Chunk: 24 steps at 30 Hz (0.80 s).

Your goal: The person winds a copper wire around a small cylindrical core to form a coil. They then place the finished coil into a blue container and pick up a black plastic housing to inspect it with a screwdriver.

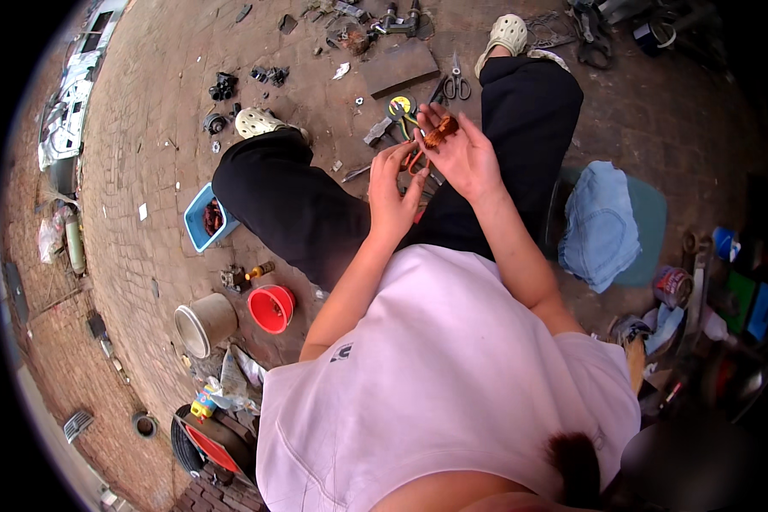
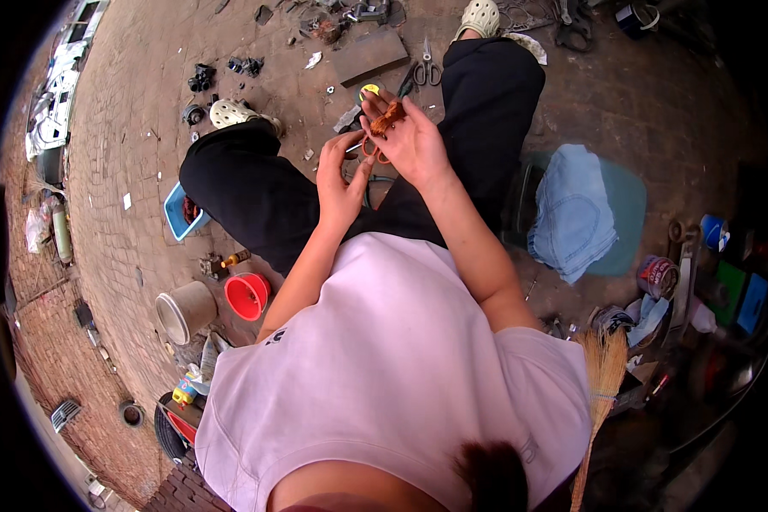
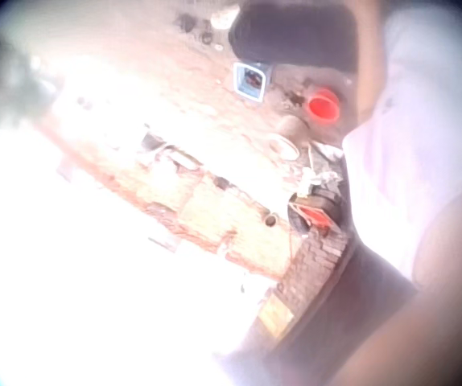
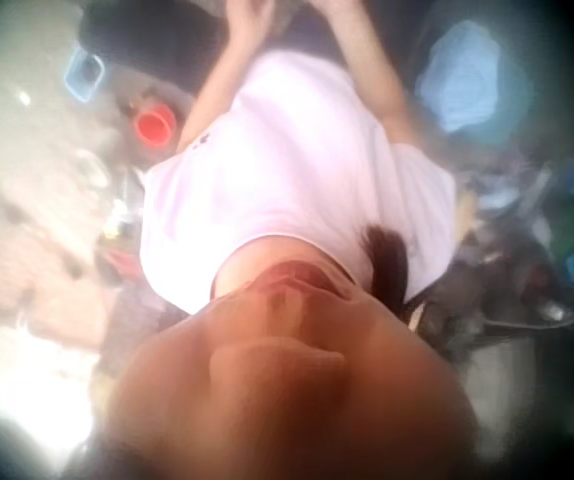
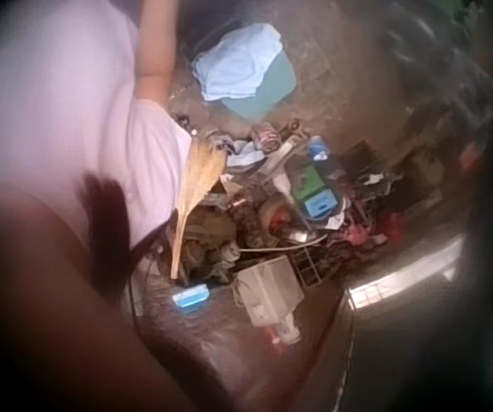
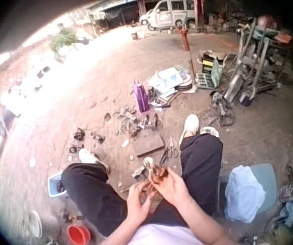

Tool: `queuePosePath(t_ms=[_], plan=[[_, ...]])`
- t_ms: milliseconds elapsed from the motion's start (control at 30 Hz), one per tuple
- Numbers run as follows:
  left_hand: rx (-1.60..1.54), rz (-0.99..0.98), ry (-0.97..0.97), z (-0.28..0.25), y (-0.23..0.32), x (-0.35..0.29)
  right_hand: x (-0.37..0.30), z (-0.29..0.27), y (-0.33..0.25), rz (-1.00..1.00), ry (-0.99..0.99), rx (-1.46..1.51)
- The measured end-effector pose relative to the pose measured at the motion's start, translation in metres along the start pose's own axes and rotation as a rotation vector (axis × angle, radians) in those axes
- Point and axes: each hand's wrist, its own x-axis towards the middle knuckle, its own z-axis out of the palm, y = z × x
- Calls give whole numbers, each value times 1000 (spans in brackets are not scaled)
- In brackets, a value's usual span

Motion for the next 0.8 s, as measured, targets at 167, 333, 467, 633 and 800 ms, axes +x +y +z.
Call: queuePosePath(t_ms=[167, 333, 467, 633, 800], plan=[[-32, 59, -49, -3, -5, 17, 6, -20, -3, -67, 15, -125], [-214, -88, -80, -12, -16, 17, 6, -17, 7, -141, 106, -363], [-601, -341, -116, -22, -19, 19, 14, 5, 26, -112, 106, -679], [-879, -474, 41, -42, -28, 19, 29, 47, 65, -45, 6, -1135], [-945, -392, 276, -112, -16, 8, 51, 72, 97, -79, -322, -1260]])
